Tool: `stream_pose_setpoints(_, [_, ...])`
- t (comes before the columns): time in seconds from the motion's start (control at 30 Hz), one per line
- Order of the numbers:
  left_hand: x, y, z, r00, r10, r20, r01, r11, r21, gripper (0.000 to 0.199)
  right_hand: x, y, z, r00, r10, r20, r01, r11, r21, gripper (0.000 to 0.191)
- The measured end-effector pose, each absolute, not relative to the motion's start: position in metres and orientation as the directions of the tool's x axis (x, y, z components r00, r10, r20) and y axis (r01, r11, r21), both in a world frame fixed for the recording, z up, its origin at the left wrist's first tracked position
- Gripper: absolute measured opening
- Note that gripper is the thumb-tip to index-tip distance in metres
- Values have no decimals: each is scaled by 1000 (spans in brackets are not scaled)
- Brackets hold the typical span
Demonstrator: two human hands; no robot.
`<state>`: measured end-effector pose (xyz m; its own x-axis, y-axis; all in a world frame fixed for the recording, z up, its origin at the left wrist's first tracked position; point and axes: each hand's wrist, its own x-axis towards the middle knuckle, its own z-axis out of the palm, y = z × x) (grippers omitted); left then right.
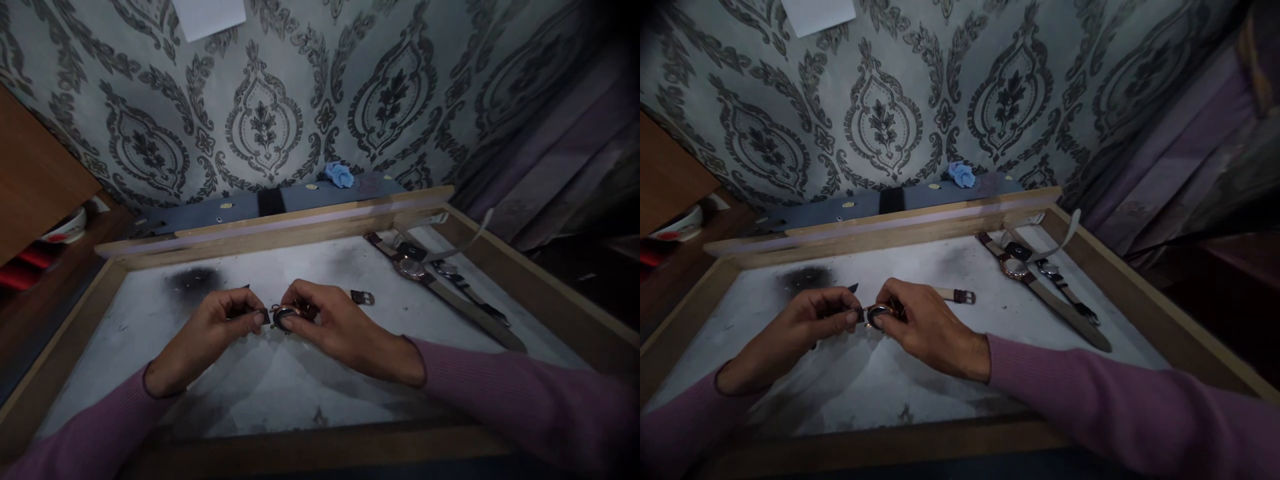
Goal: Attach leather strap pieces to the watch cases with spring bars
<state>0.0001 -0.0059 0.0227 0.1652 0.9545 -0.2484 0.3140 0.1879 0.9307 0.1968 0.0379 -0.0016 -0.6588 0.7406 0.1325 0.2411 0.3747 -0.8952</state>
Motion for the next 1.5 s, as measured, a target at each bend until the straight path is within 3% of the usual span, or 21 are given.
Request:
stream_pose_setpoints(1.07, [2, -6, 24, 170, 953, -251, 404, 165, 900, 16, 196, 35, -3, -638, 735, 228, 232, 466, -854, 6])
stream_pose_setpoints(1.5, [0, -2, 16, 257, 932, -256, 404, 137, 905, 13, 191, 33, -18, -607, 794, -21, 220, 142, -965, 7])
